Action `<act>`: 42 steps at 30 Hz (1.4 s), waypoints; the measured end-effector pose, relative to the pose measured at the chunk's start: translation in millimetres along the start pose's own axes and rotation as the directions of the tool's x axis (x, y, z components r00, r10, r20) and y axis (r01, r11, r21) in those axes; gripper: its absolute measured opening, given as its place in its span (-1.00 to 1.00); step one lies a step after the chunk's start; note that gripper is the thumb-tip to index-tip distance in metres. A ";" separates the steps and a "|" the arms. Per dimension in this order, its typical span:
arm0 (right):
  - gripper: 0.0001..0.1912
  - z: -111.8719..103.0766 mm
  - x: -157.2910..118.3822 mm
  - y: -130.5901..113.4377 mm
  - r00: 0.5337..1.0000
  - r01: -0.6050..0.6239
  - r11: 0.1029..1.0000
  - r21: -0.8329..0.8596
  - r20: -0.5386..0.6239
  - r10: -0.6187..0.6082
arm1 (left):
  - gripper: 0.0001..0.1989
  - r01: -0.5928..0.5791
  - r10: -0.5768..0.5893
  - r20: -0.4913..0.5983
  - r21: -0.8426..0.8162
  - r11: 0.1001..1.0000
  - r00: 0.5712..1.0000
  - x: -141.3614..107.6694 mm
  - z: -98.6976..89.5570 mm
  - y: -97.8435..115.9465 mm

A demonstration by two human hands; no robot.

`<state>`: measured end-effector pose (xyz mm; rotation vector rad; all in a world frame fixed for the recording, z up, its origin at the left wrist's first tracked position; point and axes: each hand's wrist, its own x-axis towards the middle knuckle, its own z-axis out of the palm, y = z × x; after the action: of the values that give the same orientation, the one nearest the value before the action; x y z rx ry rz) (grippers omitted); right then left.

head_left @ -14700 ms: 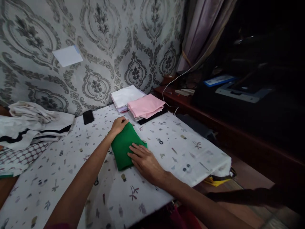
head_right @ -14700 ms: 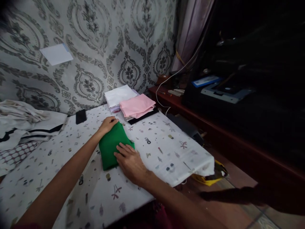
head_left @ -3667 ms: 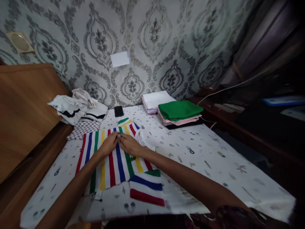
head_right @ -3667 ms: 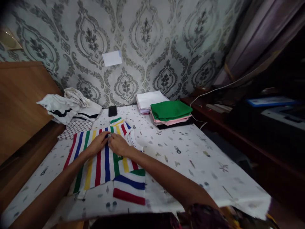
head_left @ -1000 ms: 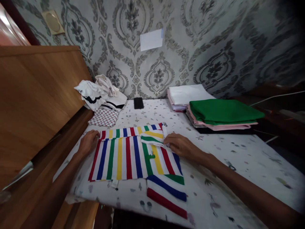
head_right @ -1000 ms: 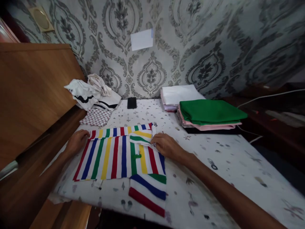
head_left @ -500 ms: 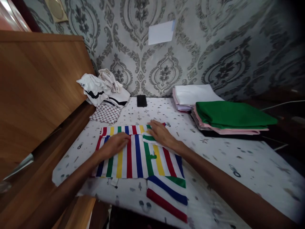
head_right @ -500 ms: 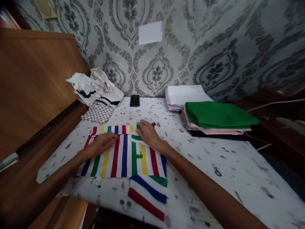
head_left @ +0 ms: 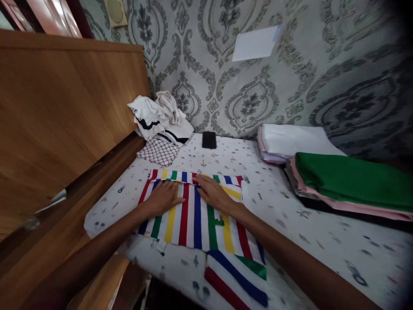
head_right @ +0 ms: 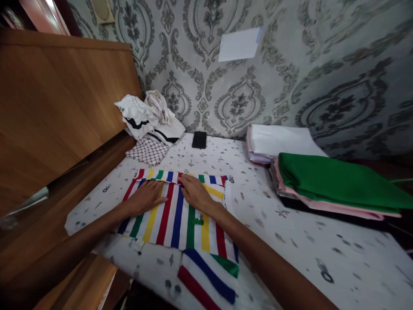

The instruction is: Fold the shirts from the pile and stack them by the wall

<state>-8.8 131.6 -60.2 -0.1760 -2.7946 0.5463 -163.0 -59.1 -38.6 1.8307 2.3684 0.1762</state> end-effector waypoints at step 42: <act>-0.46 -37.3 -36.8 89.4 0.856 -0.515 0.857 -0.038 -0.089 0.510 | -0.17 0.310 -0.295 -0.116 0.144 0.940 0.949 11.4 16.3 -58.4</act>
<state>43.2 220.6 -71.0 -0.9574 -2.6757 0.5522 -218.4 -62.7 -65.6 1.5176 2.7649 0.0364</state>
